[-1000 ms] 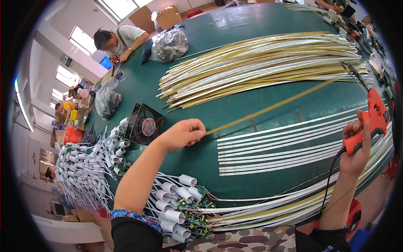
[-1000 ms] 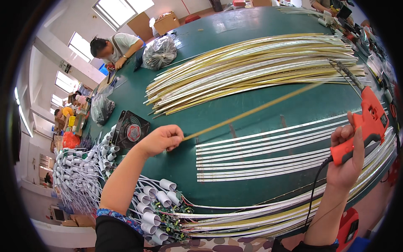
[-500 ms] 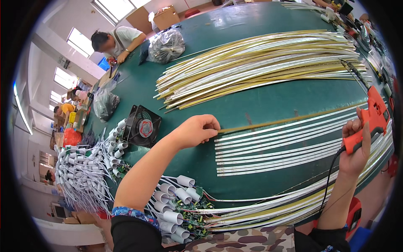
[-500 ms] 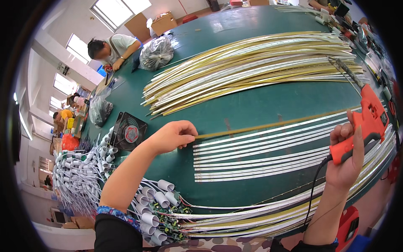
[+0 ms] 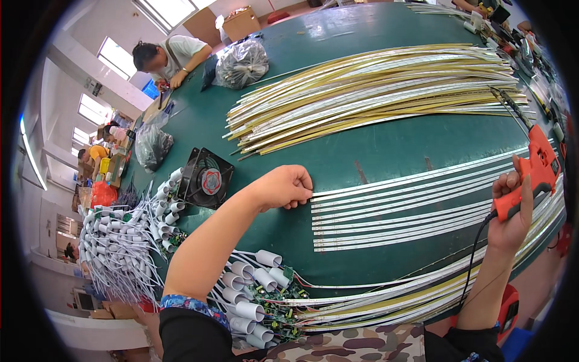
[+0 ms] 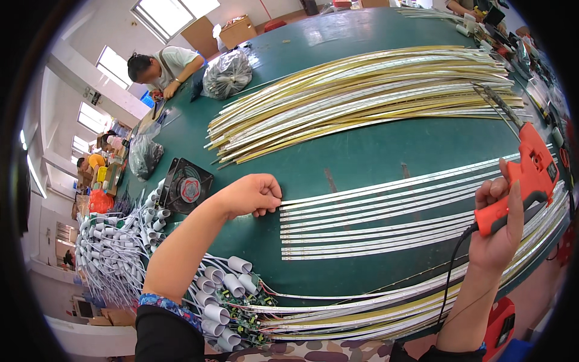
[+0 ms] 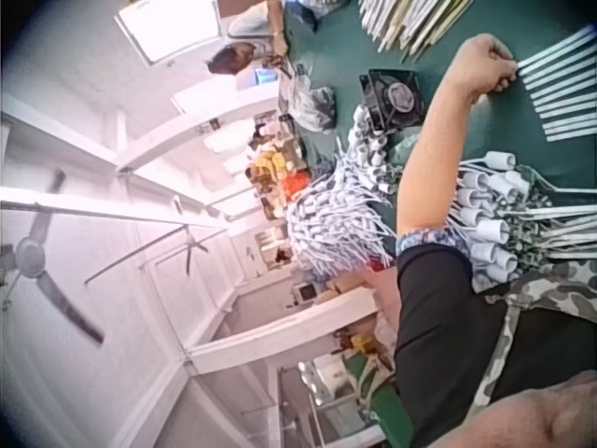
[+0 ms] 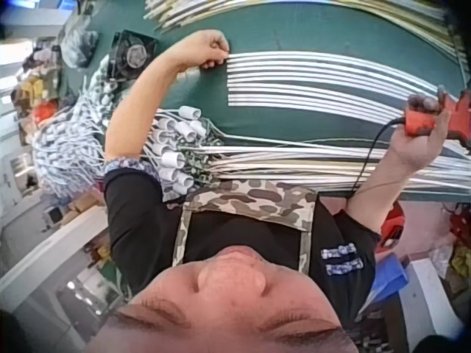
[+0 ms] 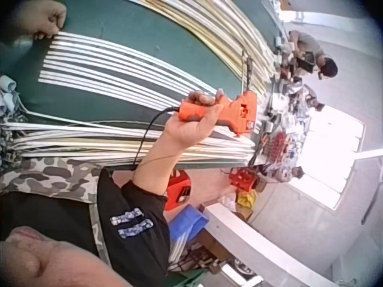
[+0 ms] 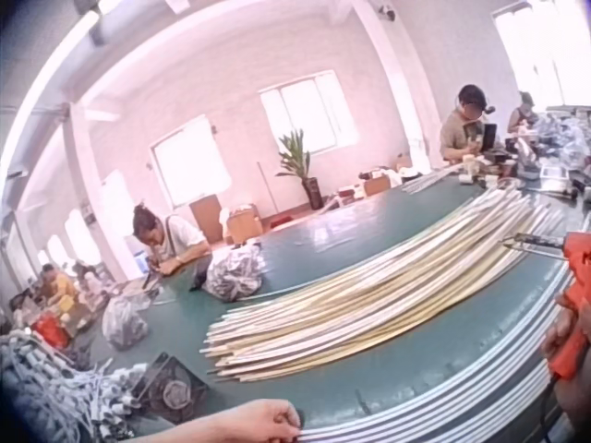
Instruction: The person arranges LED strips on a workbench by hand and solders wires from circuit board components to each strip using a soldering gun.
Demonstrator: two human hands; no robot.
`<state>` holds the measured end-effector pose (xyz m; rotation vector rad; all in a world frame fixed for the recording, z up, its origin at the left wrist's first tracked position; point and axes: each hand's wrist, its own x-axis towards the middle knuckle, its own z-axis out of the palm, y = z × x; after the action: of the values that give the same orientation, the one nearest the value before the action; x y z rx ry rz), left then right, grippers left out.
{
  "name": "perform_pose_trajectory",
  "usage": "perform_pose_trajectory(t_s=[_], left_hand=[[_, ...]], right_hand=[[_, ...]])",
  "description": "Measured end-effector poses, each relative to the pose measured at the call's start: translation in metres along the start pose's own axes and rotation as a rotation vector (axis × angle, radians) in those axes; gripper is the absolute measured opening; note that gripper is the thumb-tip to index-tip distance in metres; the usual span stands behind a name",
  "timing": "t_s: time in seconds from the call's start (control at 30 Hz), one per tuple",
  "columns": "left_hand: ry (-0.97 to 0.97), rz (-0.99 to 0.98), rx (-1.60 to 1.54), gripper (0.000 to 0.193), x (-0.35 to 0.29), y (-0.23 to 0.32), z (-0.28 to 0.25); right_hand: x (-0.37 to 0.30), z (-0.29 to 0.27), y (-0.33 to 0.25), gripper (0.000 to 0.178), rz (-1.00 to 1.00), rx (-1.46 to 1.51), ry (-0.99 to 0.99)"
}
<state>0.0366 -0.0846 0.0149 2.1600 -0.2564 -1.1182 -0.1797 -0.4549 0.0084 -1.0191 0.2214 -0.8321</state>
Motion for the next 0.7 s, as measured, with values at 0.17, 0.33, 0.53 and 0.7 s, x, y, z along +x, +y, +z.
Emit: perform_pose_trajectory(t_s=[0.17,0.33,0.53,0.7], left_hand=[[0.009,-0.036,0.096,0.013,0.004,0.011,0.002],[0.023,-0.053,0.269,0.015,0.007,0.019,0.004],[0.055,0.099,0.292,0.019,0.006,0.009,-0.004],[0.909,0.393,0.730,0.016,0.021,-0.037,-0.048]], right_hand=[[-0.001,0.001,0.000,0.047,0.002,-0.008,0.012],[0.001,0.000,0.001,0.047,0.007,0.003,-0.010],[0.002,-0.002,0.001,0.047,0.003,0.041,0.033],[-0.001,0.001,-0.002,0.045,0.012,0.024,-0.001]])
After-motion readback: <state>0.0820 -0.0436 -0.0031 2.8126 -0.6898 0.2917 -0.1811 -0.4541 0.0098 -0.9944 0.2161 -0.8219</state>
